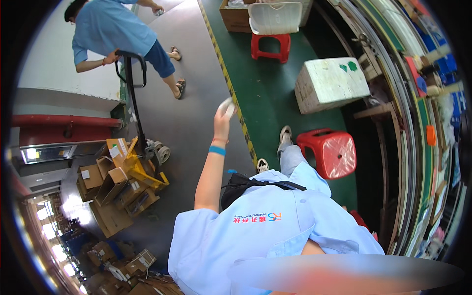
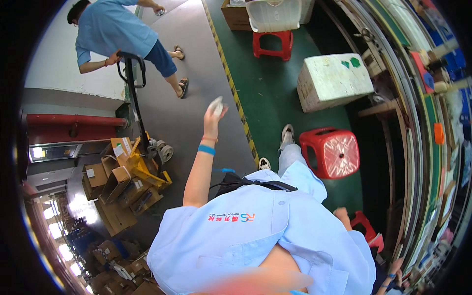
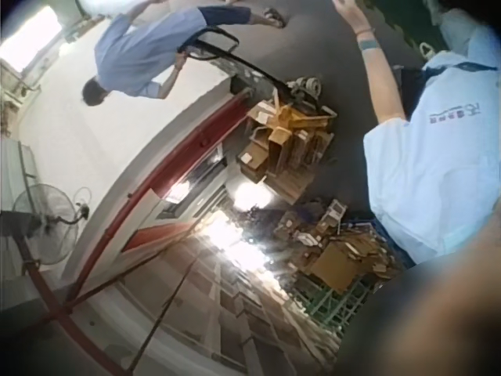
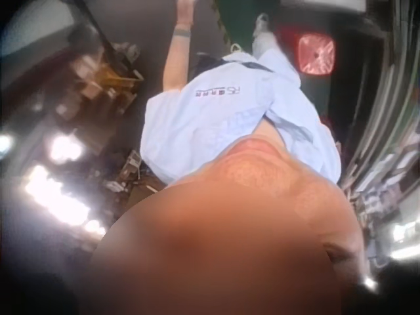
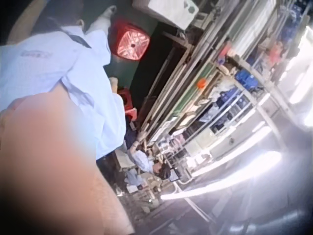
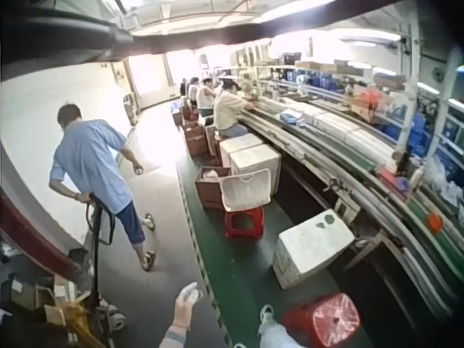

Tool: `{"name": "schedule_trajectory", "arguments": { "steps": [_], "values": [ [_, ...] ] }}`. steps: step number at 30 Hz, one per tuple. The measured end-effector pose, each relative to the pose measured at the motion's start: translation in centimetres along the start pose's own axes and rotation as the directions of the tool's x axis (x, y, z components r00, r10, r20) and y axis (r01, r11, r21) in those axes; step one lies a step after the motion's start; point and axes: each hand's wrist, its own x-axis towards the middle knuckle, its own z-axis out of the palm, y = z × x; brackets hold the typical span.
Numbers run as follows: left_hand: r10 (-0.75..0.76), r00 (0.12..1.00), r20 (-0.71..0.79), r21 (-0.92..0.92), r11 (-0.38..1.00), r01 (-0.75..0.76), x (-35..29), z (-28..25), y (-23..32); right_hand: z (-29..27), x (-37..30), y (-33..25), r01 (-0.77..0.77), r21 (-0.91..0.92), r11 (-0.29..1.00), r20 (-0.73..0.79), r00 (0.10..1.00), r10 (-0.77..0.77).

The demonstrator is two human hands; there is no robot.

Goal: The recorder is cleaning components with a brush, measuring, and using pliers to cut plastic or wire components on an assembly line.

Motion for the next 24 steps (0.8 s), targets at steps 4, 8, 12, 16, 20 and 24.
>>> {"name": "schedule_trajectory", "arguments": {
  "steps": [4, 8, 12, 16, 20, 24],
  "values": [
    [0.487, 0.847, 0.213, 0.318, 0.785, -0.531, 9.7, 11.4, 11.0, 10.7, 7.3, -22.3, 0.307, -0.378, 0.874, 0.057, 0.949, -0.309],
    [0.638, 0.716, 0.283, 0.484, 0.55, -0.681, 17.2, 18.8, 18.4, -2.3, 19.8, -25.2, 0.534, -0.645, 0.546, 0.171, 0.798, -0.578],
    [0.697, 0.696, 0.174, 0.6, 0.485, -0.636, 23.8, 23.4, 20.9, -4.4, 18.5, -55.9, 0.628, -0.491, 0.604, 0.119, 0.735, -0.668],
    [0.738, 0.658, 0.148, 0.567, 0.482, -0.668, 32.2, 27.4, 22.3, -7.0, 7.7, -81.5, 0.904, 0.261, 0.338, 0.039, 0.34, -0.94],
    [0.795, 0.567, 0.215, 0.694, 0.284, -0.661, 41.2, 29.2, 23.8, -4.9, -0.4, -92.9, 0.932, 0.363, 0.025, 0.059, 0.004, -0.998],
    [0.806, 0.535, 0.254, 0.672, 0.251, -0.697, 49.4, 32.6, 25.7, -3.7, 1.1, -100.6, 0.954, 0.298, 0.018, 0.032, 0.009, -0.999]
  ]
}}
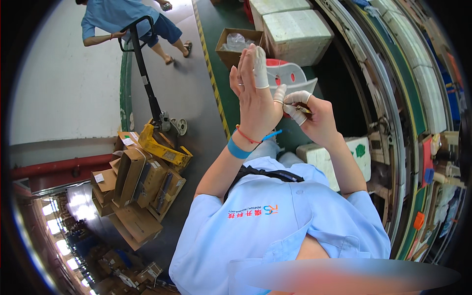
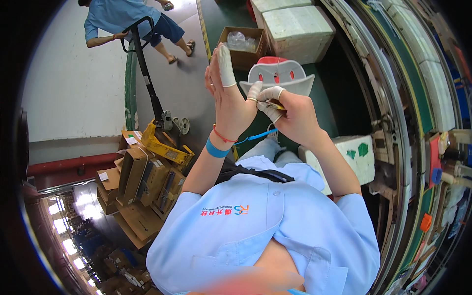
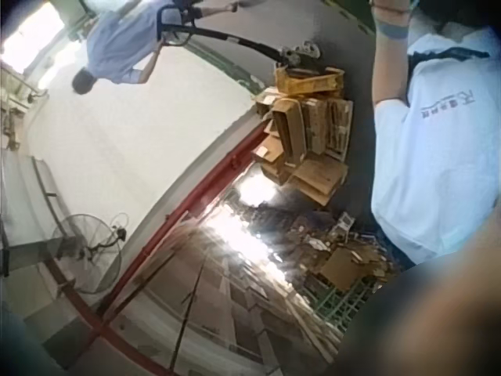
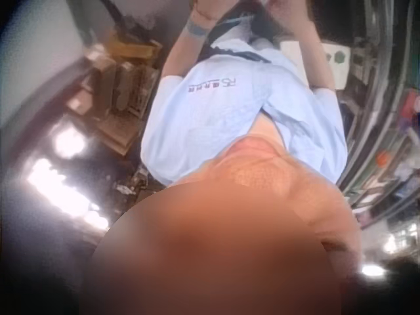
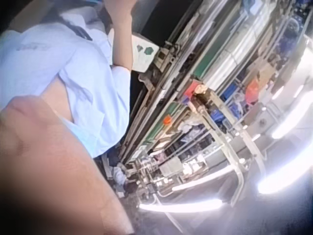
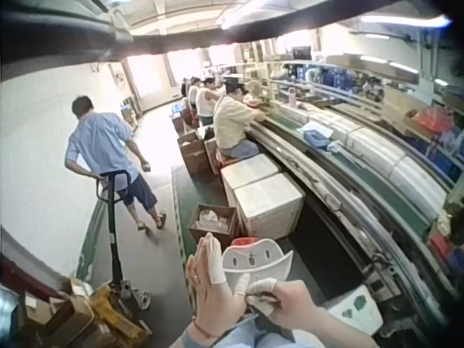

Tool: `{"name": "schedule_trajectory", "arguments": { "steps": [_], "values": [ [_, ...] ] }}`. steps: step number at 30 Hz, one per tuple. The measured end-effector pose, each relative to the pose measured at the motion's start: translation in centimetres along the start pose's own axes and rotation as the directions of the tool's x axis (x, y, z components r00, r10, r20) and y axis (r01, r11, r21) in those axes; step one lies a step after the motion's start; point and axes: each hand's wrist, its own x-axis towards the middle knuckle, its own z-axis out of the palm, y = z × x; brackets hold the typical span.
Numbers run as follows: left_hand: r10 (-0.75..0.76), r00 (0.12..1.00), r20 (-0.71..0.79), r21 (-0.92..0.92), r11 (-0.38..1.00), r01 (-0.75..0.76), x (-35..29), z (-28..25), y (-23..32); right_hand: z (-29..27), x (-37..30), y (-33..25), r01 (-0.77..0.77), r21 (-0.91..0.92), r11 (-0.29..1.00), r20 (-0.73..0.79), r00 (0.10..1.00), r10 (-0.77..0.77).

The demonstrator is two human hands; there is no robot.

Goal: The recorder is cleaning components with a brush, measuring, and using pliers to cut plastic or wire components on an assembly line.

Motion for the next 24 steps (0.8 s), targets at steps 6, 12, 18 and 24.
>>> {"name": "schedule_trajectory", "arguments": {
  "steps": [6, 12, 18, 24],
  "values": [
    [0.17, 0.958, 0.23, 0.134, 0.97, -0.204, 7.6, 7.9, -3.7, -4.8, 7.8, 6.0, 0.094, -0.446, 0.89, 0.11, 0.993, -0.05],
    [0.173, 0.924, 0.341, 0.052, 0.978, -0.202, 12.1, 14.9, -4.6, -9.9, 13.1, 12.0, 0.003, -0.279, 0.96, 0.209, 0.976, 0.058],
    [0.146, 0.931, 0.335, 0.315, 0.914, -0.257, 16.6, 22.5, -1.8, -16.7, 16.7, 19.0, 0.009, -0.448, 0.894, 0.038, 0.999, 0.009],
    [0.342, 0.876, 0.341, 0.33, 0.829, -0.452, 20.5, 28.6, 4.3, -29.8, 21.8, 21.2, -0.308, 0.408, 0.859, -0.255, 0.865, 0.431]
  ]
}}
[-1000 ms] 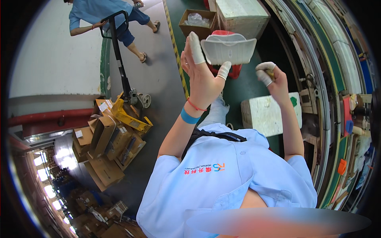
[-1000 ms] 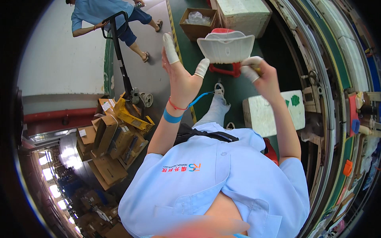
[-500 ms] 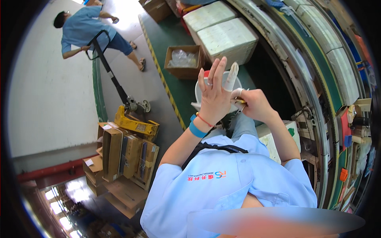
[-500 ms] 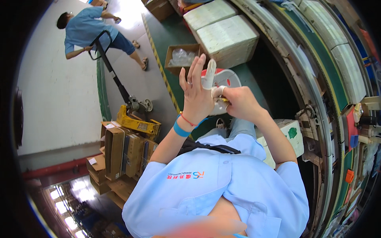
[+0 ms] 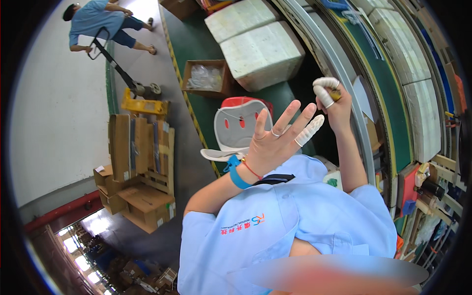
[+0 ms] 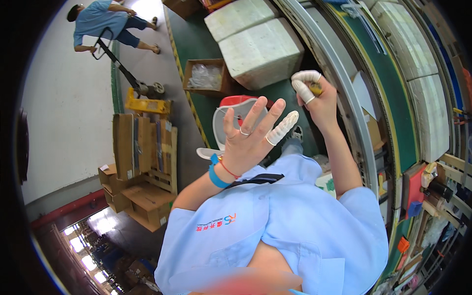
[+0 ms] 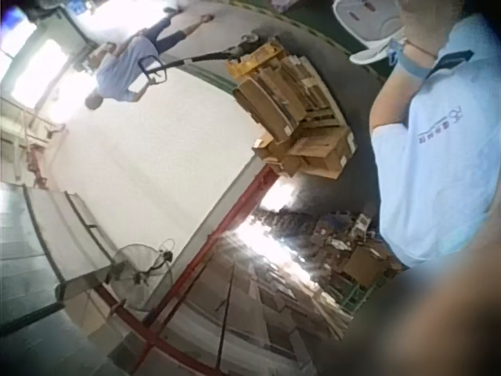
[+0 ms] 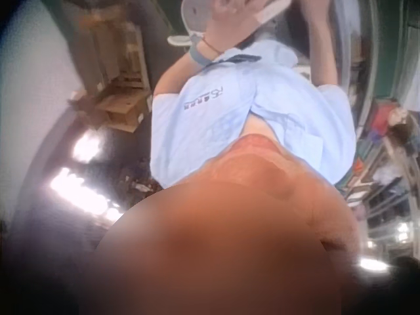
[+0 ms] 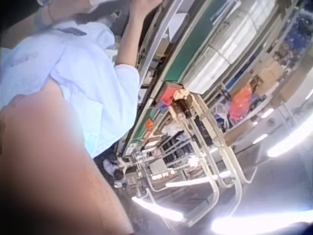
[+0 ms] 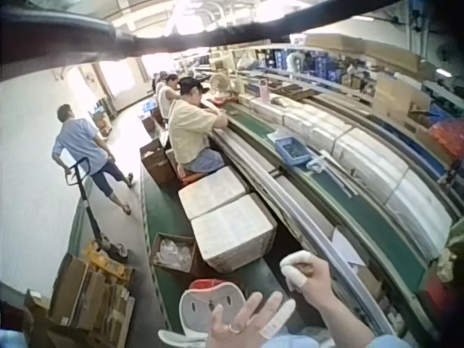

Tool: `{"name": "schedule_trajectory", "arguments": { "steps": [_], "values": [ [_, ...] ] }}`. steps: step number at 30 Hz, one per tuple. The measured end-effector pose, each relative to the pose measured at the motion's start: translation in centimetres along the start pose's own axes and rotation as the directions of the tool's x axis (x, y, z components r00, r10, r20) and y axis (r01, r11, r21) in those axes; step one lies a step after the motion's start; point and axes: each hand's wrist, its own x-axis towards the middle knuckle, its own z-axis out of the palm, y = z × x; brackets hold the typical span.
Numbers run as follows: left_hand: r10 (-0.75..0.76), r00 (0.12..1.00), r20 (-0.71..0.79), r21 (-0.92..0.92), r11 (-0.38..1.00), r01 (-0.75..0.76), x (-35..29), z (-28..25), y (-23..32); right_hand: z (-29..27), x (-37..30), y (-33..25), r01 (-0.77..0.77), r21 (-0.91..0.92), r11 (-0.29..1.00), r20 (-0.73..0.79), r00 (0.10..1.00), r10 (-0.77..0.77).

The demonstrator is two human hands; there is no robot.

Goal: The recorder is cleaning components with a brush, measuring, and using pliers to cut plastic or wire components on an assembly line.

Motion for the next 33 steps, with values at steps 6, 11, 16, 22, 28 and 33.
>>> {"name": "schedule_trajectory", "arguments": {
  "steps": [6, 11, 16, 22, 28, 33],
  "values": [
    [0.172, 0.984, -0.05, 0.106, 0.981, -0.166, 6.0, 1.3, 0.7, -5.2, 3.9, -6.2, 0.175, 0.112, 0.978, 0.357, 0.912, -0.204],
    [0.252, 0.967, -0.025, 0.16, 0.956, -0.245, 7.9, 0.5, 0.0, -6.2, 5.5, -9.8, 0.304, 0.025, 0.952, 0.468, 0.838, -0.28],
    [0.32, 0.946, -0.054, 0.14, 0.94, -0.31, 9.2, -0.7, -1.2, -5.4, 6.9, -13.0, 0.753, -0.16, 0.639, 0.654, 0.565, -0.503],
    [0.36, 0.919, -0.159, 0.115, 0.931, -0.345, 12.9, -4.3, -2.6, -4.9, 8.0, -20.1, 0.848, -0.22, 0.483, 0.801, 0.439, -0.406],
    [0.362, 0.917, -0.167, 0.115, 0.931, -0.347, 15.6, -5.4, -3.4, -4.4, 9.1, -24.7, 0.934, -0.231, 0.273, 0.861, 0.327, -0.389],
    [0.401, 0.902, -0.159, 0.188, 0.909, -0.371, 17.8, -5.3, -3.3, -5.2, 10.2, -26.0, 0.978, -0.199, 0.055, 0.91, 0.206, -0.36]
  ]
}}
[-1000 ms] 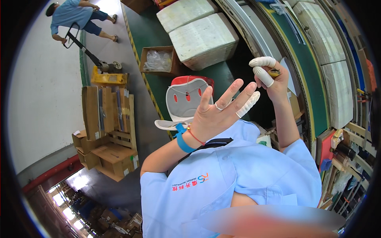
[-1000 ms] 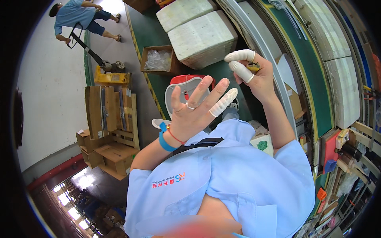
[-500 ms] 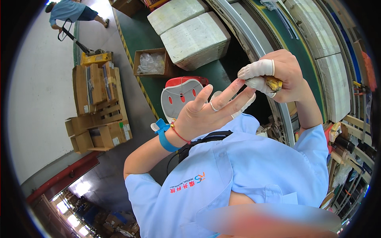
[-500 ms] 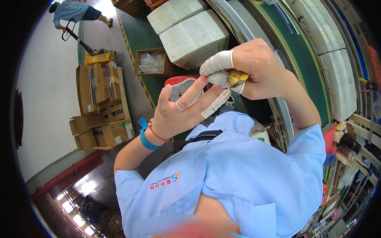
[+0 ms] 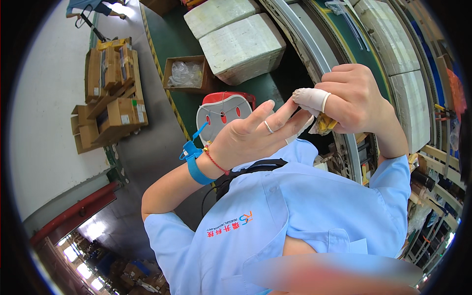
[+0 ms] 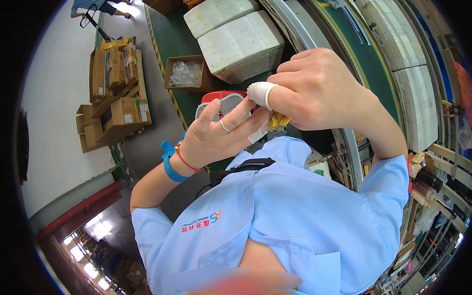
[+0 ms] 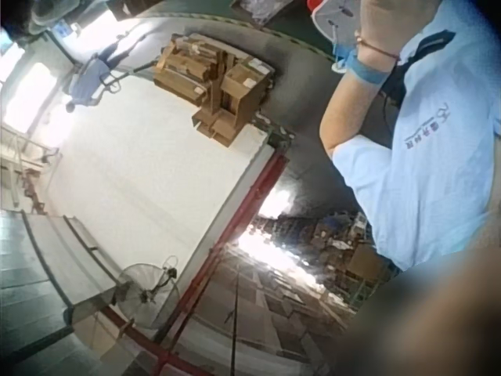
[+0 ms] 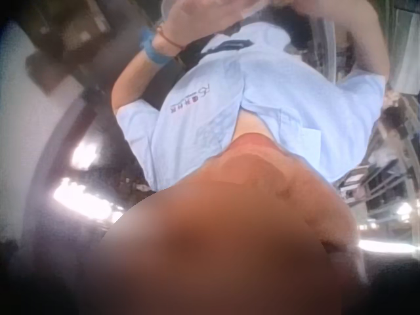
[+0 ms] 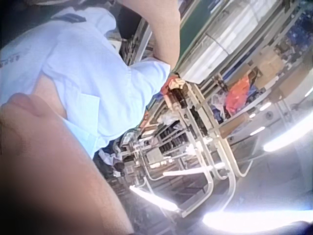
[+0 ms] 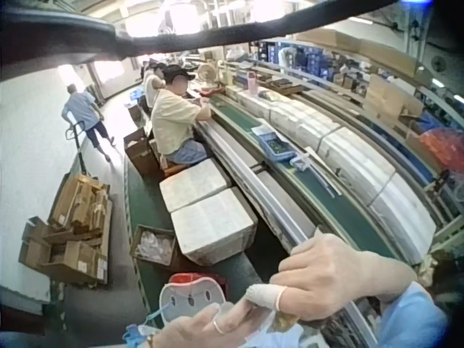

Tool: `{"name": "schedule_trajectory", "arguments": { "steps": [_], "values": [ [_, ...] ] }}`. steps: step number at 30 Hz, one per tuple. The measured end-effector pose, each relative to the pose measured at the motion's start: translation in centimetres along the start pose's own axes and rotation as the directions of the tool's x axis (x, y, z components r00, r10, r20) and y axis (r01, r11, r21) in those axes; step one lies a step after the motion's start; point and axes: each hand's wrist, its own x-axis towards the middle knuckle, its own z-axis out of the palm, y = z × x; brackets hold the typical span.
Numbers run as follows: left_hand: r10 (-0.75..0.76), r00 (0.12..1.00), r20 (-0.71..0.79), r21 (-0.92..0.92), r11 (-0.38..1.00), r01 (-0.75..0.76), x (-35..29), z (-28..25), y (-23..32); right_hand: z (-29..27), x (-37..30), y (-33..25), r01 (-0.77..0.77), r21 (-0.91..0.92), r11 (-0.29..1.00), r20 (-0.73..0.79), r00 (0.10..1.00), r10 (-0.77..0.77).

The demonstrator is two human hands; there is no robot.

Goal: The recorder is cleaning components with a brush, measuring, and using pliers to cut plastic or wire components on an assembly line.

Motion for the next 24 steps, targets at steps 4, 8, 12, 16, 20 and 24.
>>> {"name": "schedule_trajectory", "arguments": {
  "steps": [4, 8, 12, 16, 20, 24],
  "values": [
    [0.038, 0.999, 0.025, -0.012, 0.999, -0.038, 0.2, 0.1, 0.2, 0.2, -0.4, 0.1, 0.027, -0.067, 0.997, 0.031, 0.999, -0.025],
    [0.029, 0.999, 0.033, -0.01, 1.0, -0.029, 0.1, 0.2, 0.3, 0.6, -0.4, 0.0, 0.01, -0.082, 0.997, 0.031, 1.0, -0.008],
    [0.006, 0.999, 0.032, -0.026, 1.0, -0.005, 0.1, 0.1, 0.7, 0.7, -0.9, -0.3, -0.015, -0.076, 0.997, -0.003, 1.0, 0.015],
    [-0.008, 0.999, 0.031, 0.02, 1.0, 0.008, 0.1, -0.4, 1.7, 1.1, -1.9, -1.2, -0.02, -0.102, 0.995, -0.039, 0.999, 0.016],
    [0.004, 1.0, 0.024, 0.053, 0.999, -0.005, 0.1, -0.6, 3.2, 1.3, -2.8, -2.5, -0.02, -0.139, 0.99, -0.158, 0.987, -0.002],
    [-0.008, 1.0, 0.013, 0.048, 0.999, 0.007, -0.1, -1.5, 6.0, 1.4, -4.9, -4.9, -0.028, -0.167, 0.986, -0.181, 0.983, -0.003]
  ]
}}
